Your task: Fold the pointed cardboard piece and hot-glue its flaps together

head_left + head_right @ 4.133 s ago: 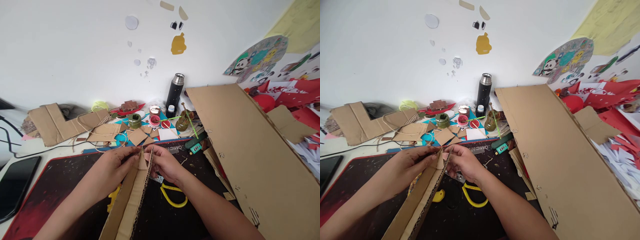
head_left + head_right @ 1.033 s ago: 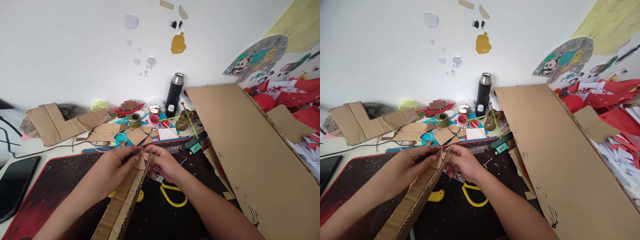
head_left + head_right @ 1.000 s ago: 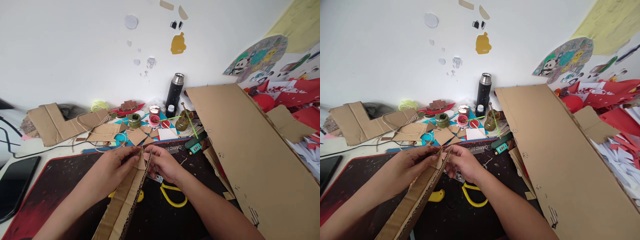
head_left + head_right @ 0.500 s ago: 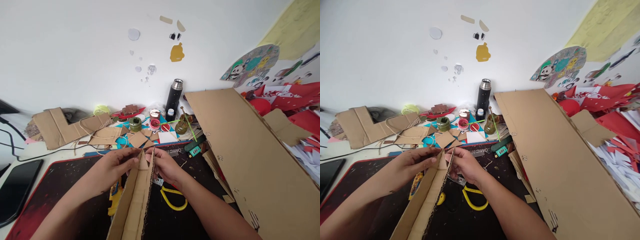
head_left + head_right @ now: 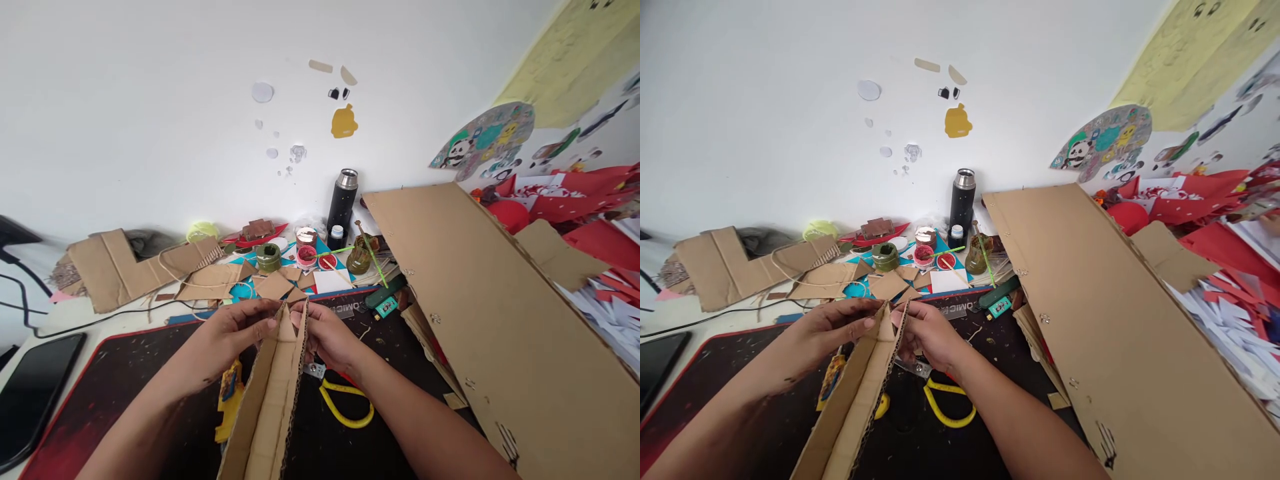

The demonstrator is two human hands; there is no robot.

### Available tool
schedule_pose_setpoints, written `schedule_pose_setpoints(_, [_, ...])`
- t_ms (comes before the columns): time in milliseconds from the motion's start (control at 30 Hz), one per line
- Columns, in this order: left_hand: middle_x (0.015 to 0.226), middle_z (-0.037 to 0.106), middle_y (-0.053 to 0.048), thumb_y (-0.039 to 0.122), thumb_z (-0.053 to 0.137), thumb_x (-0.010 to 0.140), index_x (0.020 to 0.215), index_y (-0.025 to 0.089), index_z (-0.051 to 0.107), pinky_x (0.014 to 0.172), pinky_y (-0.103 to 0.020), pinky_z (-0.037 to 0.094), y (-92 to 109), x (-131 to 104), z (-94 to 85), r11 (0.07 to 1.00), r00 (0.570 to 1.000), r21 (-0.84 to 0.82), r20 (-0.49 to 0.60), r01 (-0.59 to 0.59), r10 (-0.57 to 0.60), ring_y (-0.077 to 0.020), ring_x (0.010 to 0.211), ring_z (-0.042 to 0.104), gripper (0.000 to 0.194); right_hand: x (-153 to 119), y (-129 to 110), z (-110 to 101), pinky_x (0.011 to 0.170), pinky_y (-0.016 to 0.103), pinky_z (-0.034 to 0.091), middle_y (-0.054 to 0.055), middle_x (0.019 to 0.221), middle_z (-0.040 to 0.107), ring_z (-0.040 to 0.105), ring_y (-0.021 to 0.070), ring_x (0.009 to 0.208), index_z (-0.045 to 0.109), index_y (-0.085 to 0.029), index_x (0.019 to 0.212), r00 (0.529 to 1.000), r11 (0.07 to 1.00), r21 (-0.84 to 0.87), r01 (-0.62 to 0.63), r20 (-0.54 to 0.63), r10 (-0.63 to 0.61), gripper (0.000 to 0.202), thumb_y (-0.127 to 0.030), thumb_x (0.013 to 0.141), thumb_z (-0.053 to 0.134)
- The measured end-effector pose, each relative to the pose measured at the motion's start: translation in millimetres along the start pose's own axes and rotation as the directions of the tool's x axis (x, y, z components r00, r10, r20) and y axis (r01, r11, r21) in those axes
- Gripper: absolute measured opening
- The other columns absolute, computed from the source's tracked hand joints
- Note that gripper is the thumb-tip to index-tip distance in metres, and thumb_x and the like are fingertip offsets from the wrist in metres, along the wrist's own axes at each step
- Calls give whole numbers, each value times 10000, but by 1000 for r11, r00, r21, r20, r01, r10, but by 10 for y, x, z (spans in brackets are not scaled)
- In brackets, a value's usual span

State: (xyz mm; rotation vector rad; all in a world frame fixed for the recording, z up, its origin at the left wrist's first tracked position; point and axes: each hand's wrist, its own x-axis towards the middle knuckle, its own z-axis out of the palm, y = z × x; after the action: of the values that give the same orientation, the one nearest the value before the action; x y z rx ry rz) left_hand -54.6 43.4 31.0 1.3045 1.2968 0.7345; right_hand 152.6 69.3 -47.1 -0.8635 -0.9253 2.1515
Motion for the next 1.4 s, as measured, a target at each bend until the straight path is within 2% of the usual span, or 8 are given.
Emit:
schedule_pose_setpoints(300, [1198, 857, -81, 574, 922, 741, 1078, 250, 861, 1073, -444, 595, -13, -2, 36, 977, 996, -198, -11, 84, -88, -332, 1192, 758, 472, -3, 17, 11, 413, 210, 384, -75, 588, 583, 455, 82, 403, 625, -198, 951, 1000, 999, -29, -12, 10, 13, 612, -693, 729, 908])
schedule_pose_setpoints(400, [1150, 862, -77, 550, 971, 689, 1047, 257, 870, 1022, -412, 600, -22, -1, 46, 958, 992, -262, -24, 116, -126, -319, 1135, 760, 474, -10, -4, 29, 406, 214, 382, -75, 582, 581, 456, 85, 403, 616, -201, 922, 1000, 1000, -17, -15, 18, 15, 630, -705, 700, 923])
schedule_pose_setpoints(533, [1126, 857, -65, 525, 1002, 671, 1012, 273, 883, 986, -356, 579, -37, 9, 49, 943, 993, -319, -29, 98, -113, -281, 1103, 741, 440, -11, -28, 48, 405, 220, 365, -71, 592, 580, 449, 89, 418, 619, -202, 876, 1000, 1000, -6, -25, -3, 25, 654, -715, 639, 950])
schedule_pose_setpoints(733, [990, 832, -43, 492, 1019, 663, 984, 273, 884, 767, -285, 562, -99, 27, 44, 922, 993, -375, -21, 99, -115, -202, 877, 699, 412, 9, 1, 34, 521, 227, 399, -45, 650, 621, 541, 114, 533, 670, -192, 904, 999, 1000, -19, -13, -30, 12, 657, -726, 636, 945])
schedule_pose_setpoints(933, [991, 826, -49, 444, 1055, 586, 914, 257, 892, 858, -286, 567, -76, 44, 48, 908, 984, -412, -115, 77, -136, -218, 964, 713, 411, 18, 47, 18, 453, 217, 315, -46, 614, 595, 503, 108, 484, 654, -193, 867, 1000, 999, -42, -5, -30, 4, 611, -741, 725, 887])
schedule_pose_setpoints(1133, [875, 785, -35, 439, 1096, 477, 826, 218, 871, 698, -217, 573, 1, 83, 2, 853, 952, -522, -265, -9, -152, -155, 792, 676, 470, 31, 38, 0, 387, 237, 383, -38, 598, 599, 490, 117, 412, 670, -191, 946, 995, 998, -22, 55, -80, -57, 744, -907, 760, 744])
schedule_pose_setpoints(1267, [859, 767, -20, 434, 1082, 522, 863, 219, 863, 641, -218, 595, -45, 127, -74, 848, 924, -520, -364, -100, -114, -147, 735, 661, 458, -6, 10, 17, 390, 248, 381, -39, 619, 581, 479, 124, 423, 690, -192, 1028, 989, 990, -63, 129, -68, -133, 800, -950, 773, 684])
schedule_pose_setpoints(1400, [888, 780, -16, 422, 1063, 570, 857, 236, 865, 627, -221, 618, -88, 165, -127, 839, 912, -519, -404, -163, -73, -165, 766, 683, 395, -73, -29, 60, 484, 253, 405, -17, 722, 599, 514, 135, 552, 691, -194, 1078, 979, 955, -225, 194, -16, -203, 791, -921, 768, 728])
